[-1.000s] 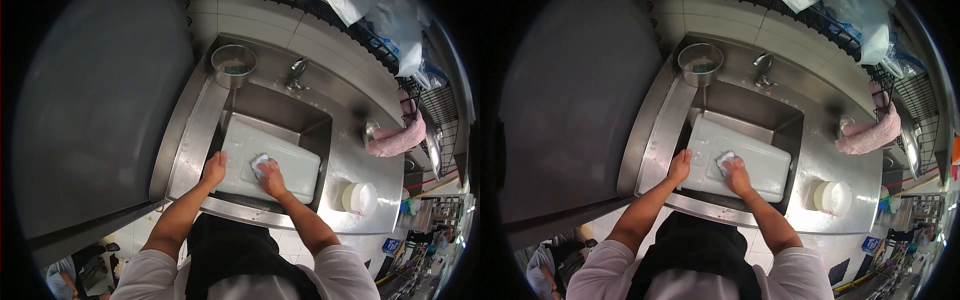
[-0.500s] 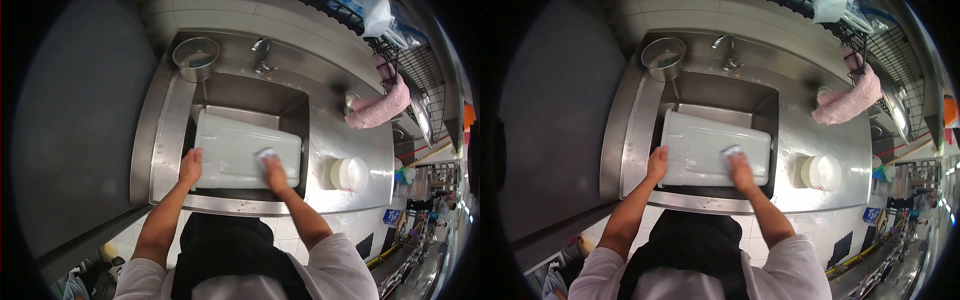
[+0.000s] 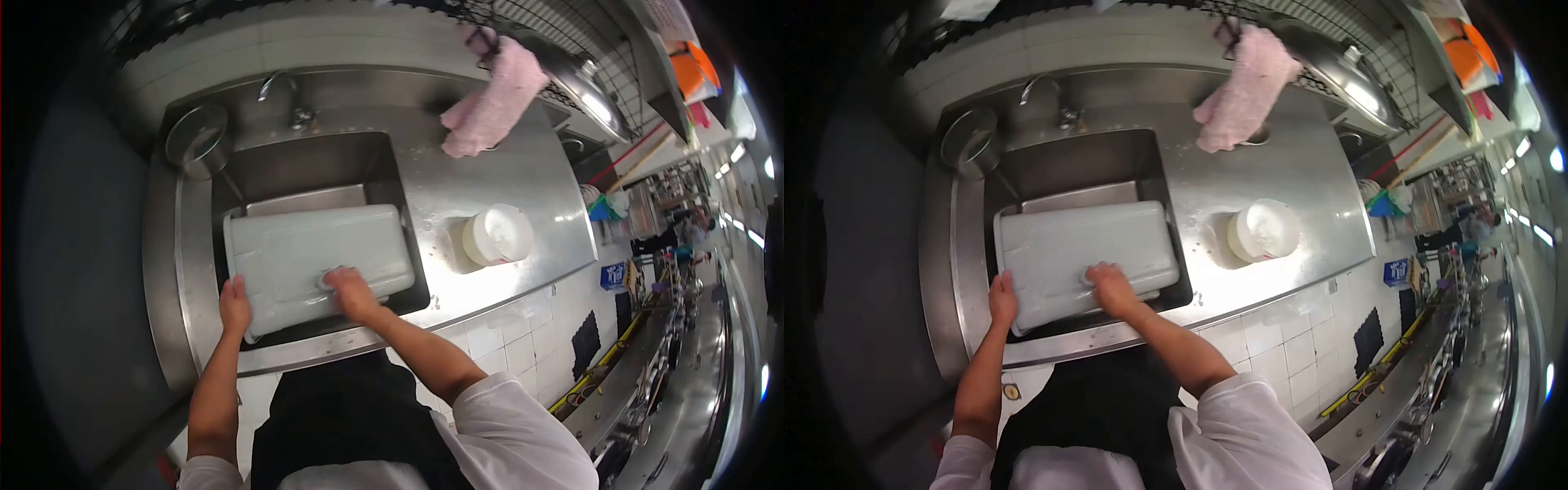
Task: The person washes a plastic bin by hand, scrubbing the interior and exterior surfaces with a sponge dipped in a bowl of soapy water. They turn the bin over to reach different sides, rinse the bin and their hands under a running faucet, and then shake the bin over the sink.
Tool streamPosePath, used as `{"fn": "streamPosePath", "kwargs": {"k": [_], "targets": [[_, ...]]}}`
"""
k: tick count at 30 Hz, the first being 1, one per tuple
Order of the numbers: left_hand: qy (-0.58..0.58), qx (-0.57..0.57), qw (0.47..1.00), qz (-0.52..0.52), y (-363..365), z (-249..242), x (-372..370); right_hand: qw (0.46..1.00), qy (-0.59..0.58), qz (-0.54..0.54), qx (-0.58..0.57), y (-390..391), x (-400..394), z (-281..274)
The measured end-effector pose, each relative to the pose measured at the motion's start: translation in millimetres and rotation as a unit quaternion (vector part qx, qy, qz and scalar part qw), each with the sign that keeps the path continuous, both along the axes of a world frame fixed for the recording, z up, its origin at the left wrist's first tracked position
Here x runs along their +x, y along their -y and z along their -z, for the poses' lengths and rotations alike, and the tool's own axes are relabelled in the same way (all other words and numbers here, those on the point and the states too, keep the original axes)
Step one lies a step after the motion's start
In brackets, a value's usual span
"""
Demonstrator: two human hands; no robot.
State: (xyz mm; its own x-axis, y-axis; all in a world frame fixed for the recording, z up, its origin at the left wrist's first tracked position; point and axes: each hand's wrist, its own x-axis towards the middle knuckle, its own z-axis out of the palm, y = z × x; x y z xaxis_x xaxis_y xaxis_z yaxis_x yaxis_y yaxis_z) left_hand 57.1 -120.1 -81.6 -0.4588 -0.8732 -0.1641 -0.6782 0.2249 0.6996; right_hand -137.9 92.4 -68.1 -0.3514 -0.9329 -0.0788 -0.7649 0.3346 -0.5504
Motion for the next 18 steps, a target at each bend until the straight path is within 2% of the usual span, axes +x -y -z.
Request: {"fn": "streamPosePath", "kwargs": {"k": [2,3,4,5,7,9,11,13,15,16,18], "targets": [[-0.009,-0.021,1.000,-0.003,0,2,-2,0.982,0.044,0.131,-0.132,-30,-47,-18],[-0.008,-0.038,0.999,-0.018,-1,4,-1,0.969,0.009,0.208,-0.133,-47,-67,-37],[0.006,-0.029,1.000,-0.010,-3,-6,-3,0.945,0.028,0.264,-0.189,-69,-94,-44],[0.007,-0.026,1.000,-0.010,-3,-6,-3,0.944,-0.033,0.257,-0.206,-97,-128,-65],[0.009,-0.035,0.999,-0.012,-1,-5,-4,0.923,-0.044,0.313,-0.221,-152,-181,-100],[0.014,-0.035,0.999,-0.013,0,-7,-6,0.923,-0.050,0.354,-0.146,-189,-221,-129],[0.021,-0.035,0.999,-0.014,-1,-9,-6,0.924,-0.039,0.379,0.001,-196,-236,-157],[0.019,-0.042,0.999,-0.012,-1,-10,-6,0.933,-0.036,0.356,0.042,-200,-254,-152],[0.017,-0.055,0.998,-0.024,1,10,-7,0.936,-0.087,0.316,0.129,-197,-262,-141],[0.015,-0.069,0.997,-0.033,6,20,1,0.938,-0.028,0.301,0.171,-199,-266,-131],[0.021,-0.067,0.997,-0.031,4,7,2,0.940,-0.012,0.273,0.205,-202,-272,-108]]}}
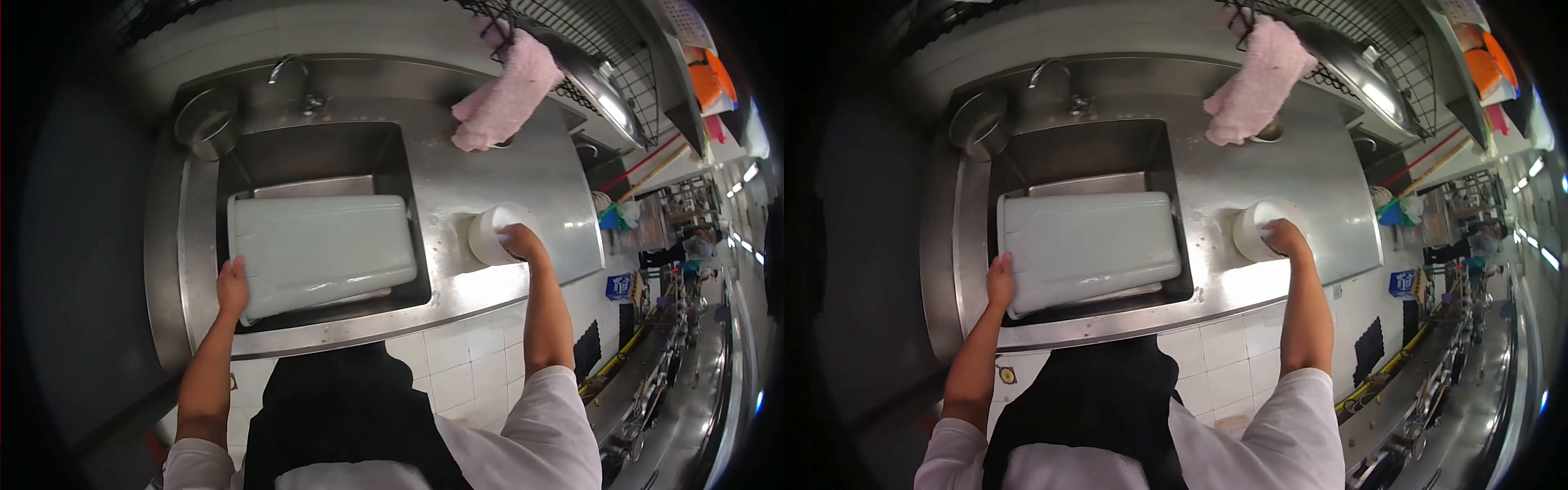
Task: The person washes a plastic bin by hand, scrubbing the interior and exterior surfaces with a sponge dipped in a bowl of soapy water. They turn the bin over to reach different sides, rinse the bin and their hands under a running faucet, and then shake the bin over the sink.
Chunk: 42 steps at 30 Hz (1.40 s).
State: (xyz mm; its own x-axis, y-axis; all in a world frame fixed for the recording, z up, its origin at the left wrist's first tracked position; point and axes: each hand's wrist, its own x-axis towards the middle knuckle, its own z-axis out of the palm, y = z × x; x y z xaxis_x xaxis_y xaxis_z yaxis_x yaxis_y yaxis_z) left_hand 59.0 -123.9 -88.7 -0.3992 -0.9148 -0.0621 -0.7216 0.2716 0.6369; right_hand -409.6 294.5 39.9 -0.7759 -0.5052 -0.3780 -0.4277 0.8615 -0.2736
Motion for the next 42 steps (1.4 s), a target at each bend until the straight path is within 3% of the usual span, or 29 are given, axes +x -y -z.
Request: {"fn": "streamPosePath", "kwargs": {"k": [3,5,6,8,9,11,12,13,15,17,18,20,21,23,25,27,30,31,33,34,35,37,39,42], "targets": [[-0.010,0.010,1.000,0.016,-5,-12,-6,0.999,-0.005,-0.022,0.024,0,7,-18],[-0.023,-0.006,1.000,0.016,-6,-12,-6,0.989,-0.095,0.053,-0.097,17,31,-58],[-0.020,-0.003,1.000,0.013,-5,-12,-5,0.982,-0.064,0.084,-0.156,23,38,-64],[-0.011,0.020,0.999,0.034,0,-14,-7,0.980,-0.020,0.031,-0.195,40,73,-64],[-0.012,0.021,0.999,0.033,4,-14,-10,0.971,0.024,-0.007,-0.238,56,96,-53],[0.008,0.000,1.000,0.025,11,-11,-15,0.962,-0.088,-0.116,-0.230,83,133,-1],[0.009,0.003,1.000,0.024,13,-9,-16,0.970,-0.061,-0.106,-0.209,98,153,17],[0.000,0.008,1.000,0.029,14,-7,-16,0.959,-0.093,-0.130,-0.236,105,165,57],[-0.007,0.014,0.999,0.036,12,-7,-16,0.962,-0.168,-0.134,-0.170,109,187,138],[-0.003,0.032,0.999,0.009,7,-13,-19,0.954,-0.198,-0.058,-0.217,128,224,140],[0.001,0.035,0.999,0.004,8,-12,-18,0.938,-0.222,-0.083,-0.254,139,241,151],[0.022,0.030,0.999,0.016,8,-10,-18,0.952,-0.123,-0.110,-0.258,171,275,139],[0.016,0.028,0.999,0.016,10,-7,-23,0.927,-0.188,-0.157,-0.286,186,287,144],[-0.012,0.000,1.000,0.008,9,1,-17,0.922,-0.113,-0.205,-0.307,199,291,125],[-0.028,0.020,0.999,0.018,4,-7,-14,0.950,-0.119,-0.206,-0.203,168,259,154],[-0.046,0.043,0.998,0.015,2,-14,-15,0.949,-0.201,-0.152,-0.189,133,203,141],[-0.013,0.053,0.998,0.017,0,-11,-18,0.958,-0.238,-0.118,-0.104,135,194,147],[-0.014,0.055,0.998,0.013,2,-8,-20,0.940,-0.270,-0.142,-0.150,147,217,150],[-0.005,0.062,0.998,0.012,3,-5,-14,0.940,-0.192,-0.166,-0.227,185,270,158],[-0.008,0.074,0.997,0.009,1,-8,-14,0.956,-0.115,-0.200,-0.184,204,295,149],[-0.015,0.081,0.997,0.004,1,-10,-16,0.927,-0.122,-0.194,-0.297,217,311,131],[-0.021,0.060,0.998,0.007,1,-15,-16,0.924,-0.142,-0.244,-0.259,203,293,137],[-0.028,0.045,0.999,0.004,-1,-14,-15,0.941,-0.176,-0.204,-0.207,160,242,156],[-0.019,0.045,0.999,0.015,2,-12,-17,0.958,-0.192,-0.152,-0.149,122,191,140]]}}
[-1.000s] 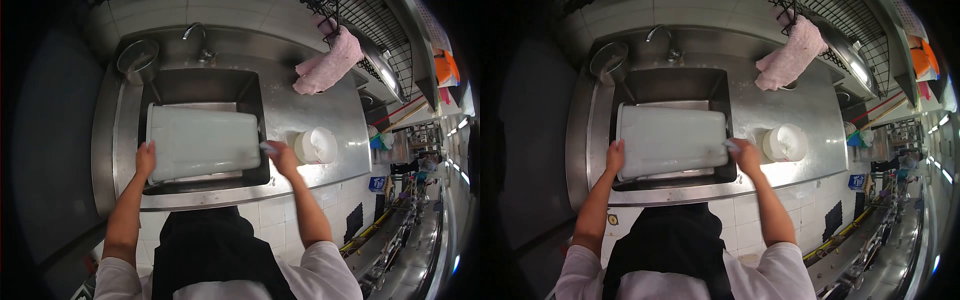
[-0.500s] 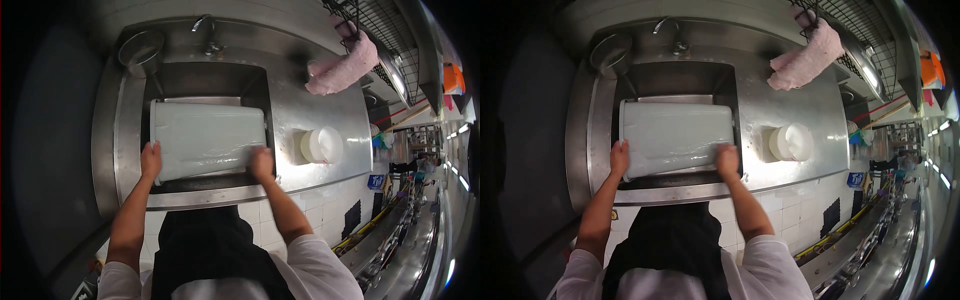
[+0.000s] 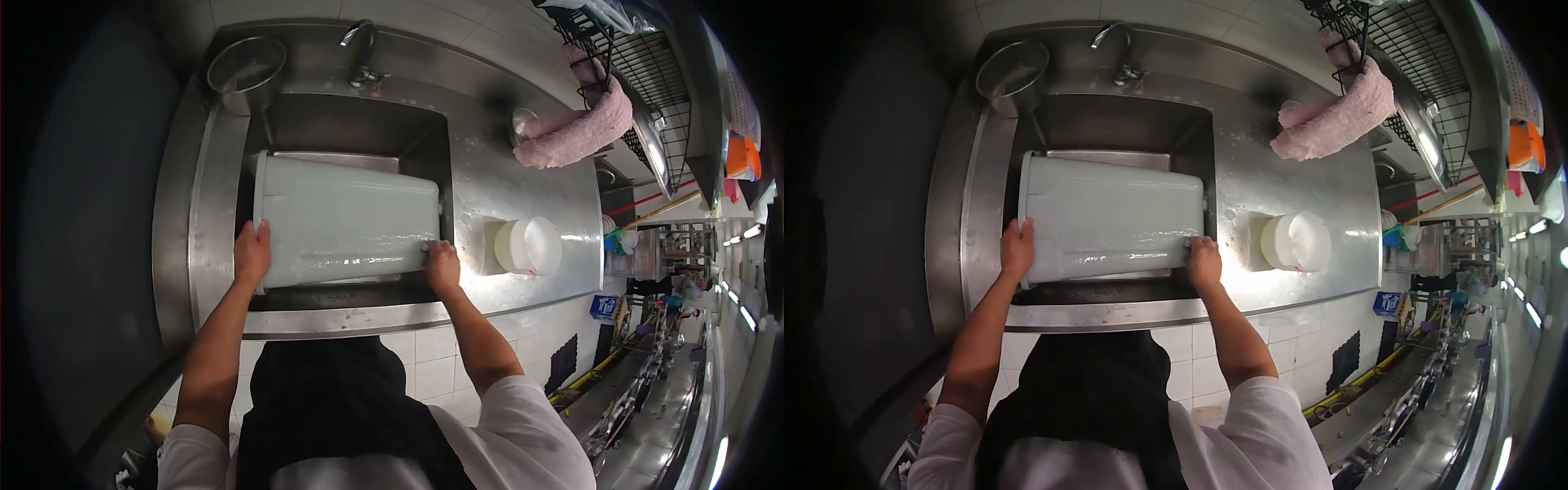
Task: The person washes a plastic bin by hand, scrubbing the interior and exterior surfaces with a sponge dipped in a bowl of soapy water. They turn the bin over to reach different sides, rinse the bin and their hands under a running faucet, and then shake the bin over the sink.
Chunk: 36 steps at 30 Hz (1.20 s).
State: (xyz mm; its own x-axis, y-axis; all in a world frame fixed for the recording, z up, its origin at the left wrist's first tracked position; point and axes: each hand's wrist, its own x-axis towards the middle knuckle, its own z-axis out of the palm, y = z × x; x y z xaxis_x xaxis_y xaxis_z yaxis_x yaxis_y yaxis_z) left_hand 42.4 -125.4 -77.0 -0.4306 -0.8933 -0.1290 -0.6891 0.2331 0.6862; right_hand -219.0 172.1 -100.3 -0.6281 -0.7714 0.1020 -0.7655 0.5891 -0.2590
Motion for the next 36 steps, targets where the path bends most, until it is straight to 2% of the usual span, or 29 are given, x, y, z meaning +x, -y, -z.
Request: {"fn": "streamPosePath", "kwargs": {"k": [2,3,4,6,7,9,11,13,15,16,18,19,20,21,22,23,25,27,28,29,30,32,33,34,36], "targets": [[-0.001,0.010,1.000,-0.007,2,0,-2,0.996,-0.035,0.060,0.053,7,6,4],[-0.003,0.009,1.000,-0.009,7,-1,-3,0.997,-0.051,0.001,-0.050,14,22,19],[-0.012,0.013,1.000,-0.016,7,1,-3,1.000,0.001,-0.011,0.012,35,47,12],[-0.026,0.023,0.999,-0.025,-1,6,-5,0.996,0.009,-0.074,-0.053,80,99,11],[-0.023,0.015,0.999,-0.019,-2,8,-3,0.991,0.086,-0.078,-0.072,102,119,-8],[-0.015,0.001,1.000,-0.010,1,3,2,0.980,0.127,-0.127,-0.082,104,118,-18],[0.001,-0.003,1.000,-0.009,-3,-2,0,0.991,0.061,-0.112,-0.047,66,86,-1],[-0.003,0.005,1.000,-0.015,-4,-1,-1,0.994,0.105,0.040,0.015,27,33,2],[-0.005,0.014,1.000,-0.009,-4,0,4,0.990,0.074,0.118,0.021,13,7,-9],[-0.006,0.018,1.000,-0.009,-3,-1,2,0.990,0.073,0.122,0.022,13,16,-6],[-0.013,0.016,1.000,-0.015,0,0,-4,0.987,-0.027,0.159,-0.004,32,45,14],[-0.003,-0.006,1.000,-0.013,2,7,-2,0.984,0.071,0.162,-0.004,49,70,-2],[0.009,-0.024,1.000,-0.007,1,12,0,0.993,0.068,0.099,-0.009,56,95,7],[0.010,-0.022,1.000,-0.005,-1,12,1,0.988,0.127,0.088,-0.017,71,120,-10],[-0.001,-0.019,1.000,-0.004,-2,9,0,0.991,0.116,0.053,-0.033,81,141,-12],[-0.013,-0.019,1.000,-0.004,-1,6,0,0.991,0.116,0.052,-0.035,79,138,-12],[-0.017,-0.012,1.000,-0.008,0,8,-1,0.980,0.170,-0.089,-0.061,73,123,-11],[-0.015,-0.001,1.000,-0.011,0,8,2,0.990,0.107,-0.080,0.048,44,80,-15],[-0.008,0.000,1.000,-0.009,0,7,1,0.996,0.023,-0.064,0.051,26,54,-4],[0.000,0.004,1.000,-0.005,-2,6,2,0.997,0.070,0.018,0.022,14,36,-1],[-0.003,0.002,1.000,0.004,-1,5,1,0.997,0.065,0.046,0.025,11,23,2],[-0.006,-0.001,1.000,-0.008,-3,6,-1,0.999,0.033,0.040,0.000,18,37,15],[-0.012,-0.008,1.000,-0.019,0,7,-3,0.999,-0.001,0.036,-0.029,31,48,21],[-0.009,-0.010,1.000,-0.016,1,10,-2,0.997,0.066,-0.001,-0.036,52,77,1],[-0.002,-0.023,1.000,-0.014,1,5,-1,0.991,0.012,-0.135,0.002,98,128,12]]}}
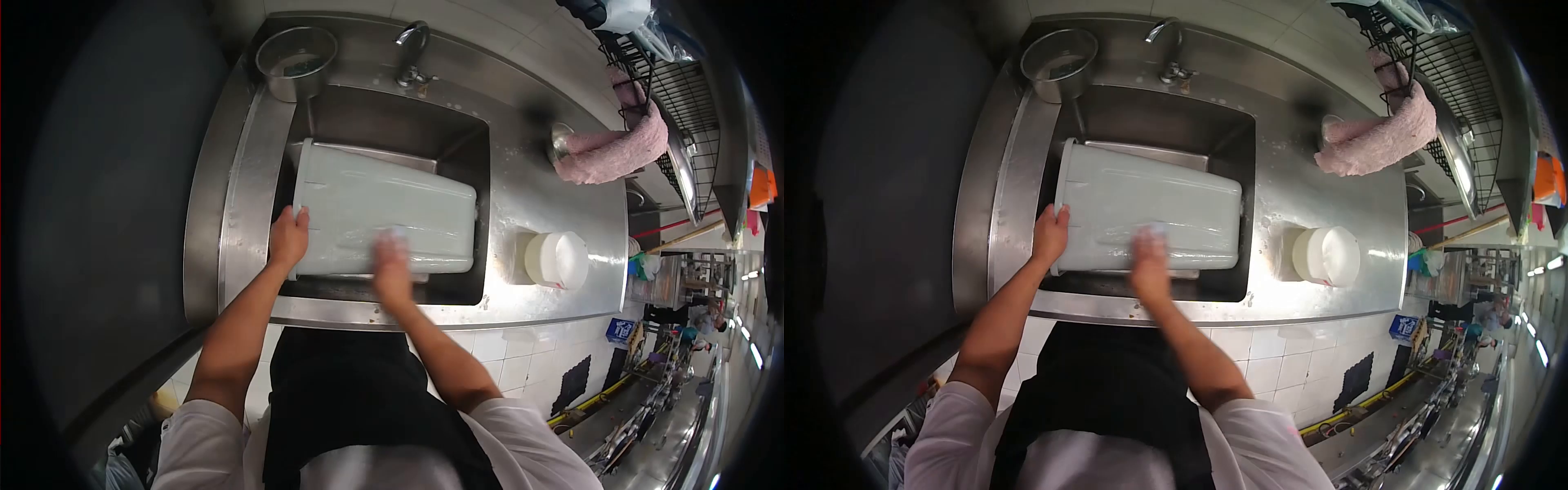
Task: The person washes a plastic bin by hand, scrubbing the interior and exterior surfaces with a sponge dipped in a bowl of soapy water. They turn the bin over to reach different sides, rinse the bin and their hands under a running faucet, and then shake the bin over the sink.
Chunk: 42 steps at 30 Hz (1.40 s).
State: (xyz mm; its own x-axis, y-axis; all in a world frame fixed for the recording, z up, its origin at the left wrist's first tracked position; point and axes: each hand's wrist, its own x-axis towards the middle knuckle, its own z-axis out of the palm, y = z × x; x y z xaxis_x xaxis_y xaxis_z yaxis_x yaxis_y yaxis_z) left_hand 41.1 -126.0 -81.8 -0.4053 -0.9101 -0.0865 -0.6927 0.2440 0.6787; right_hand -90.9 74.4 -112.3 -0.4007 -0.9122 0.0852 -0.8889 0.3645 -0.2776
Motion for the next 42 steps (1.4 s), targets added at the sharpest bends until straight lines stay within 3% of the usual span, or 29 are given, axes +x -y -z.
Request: {"fn": "streamPosePath", "kwargs": {"k": [2,6,13,15,17,19,21,25,27,28,31,34,36,38,42], "targets": [[0.001,-0.011,1.000,0.004,-1,-2,-2,0.988,0.142,-0.016,-0.058,45,43,-27],[0.000,0.013,1.000,0.003,0,2,0,0.967,0.187,-0.149,-0.093,44,15,-37],[-0.007,0.015,1.000,-0.021,-6,-3,-1,0.999,-0.043,0.031,0.004,-45,-135,2],[0.002,0.052,0.999,-0.012,-2,-7,1,0.993,0.001,0.118,-0.003,-23,-120,0],[-0.021,0.027,0.999,-0.017,-3,-5,-2,0.996,-0.011,0.004,-0.083,8,-78,18],[-0.028,0.041,0.999,-0.008,-2,0,1,0.986,0.082,-0.060,-0.133,40,-7,11],[-0.039,0.054,0.998,0.009,0,4,1,0.971,0.176,-0.088,-0.139,44,48,-31],[-0.023,0.005,1.000,-0.004,-1,10,3,0.982,0.106,-0.157,-0.026,-20,9,-36],[-0.017,0.006,1.000,-0.004,-3,7,4,0.997,0.075,0.007,0.014,-62,-33,-22],[0.015,0.063,0.998,0.021,-8,-14,8,0.998,0.050,0.020,0.016,-82,-64,-18],[-0.016,0.042,0.996,0.074,-38,-20,36,0.995,0.028,0.095,0.007,-112,-130,-8],[-0.027,0.108,0.990,0.091,-57,-16,62,0.987,0.067,0.143,-0.003,-104,-131,-10],[-0.013,0.061,0.996,0.065,-58,-8,58,0.978,0.040,0.202,-0.040,-93,-125,-6],[0.015,0.005,1.000,0.015,-55,1,49,0.984,0.027,0.164,-0.069,-90,-133,-9],[0.042,-0.020,0.999,-0.010,-26,-32,16,0.981,0.016,0.111,-0.159,-77,-148,-31]]}}
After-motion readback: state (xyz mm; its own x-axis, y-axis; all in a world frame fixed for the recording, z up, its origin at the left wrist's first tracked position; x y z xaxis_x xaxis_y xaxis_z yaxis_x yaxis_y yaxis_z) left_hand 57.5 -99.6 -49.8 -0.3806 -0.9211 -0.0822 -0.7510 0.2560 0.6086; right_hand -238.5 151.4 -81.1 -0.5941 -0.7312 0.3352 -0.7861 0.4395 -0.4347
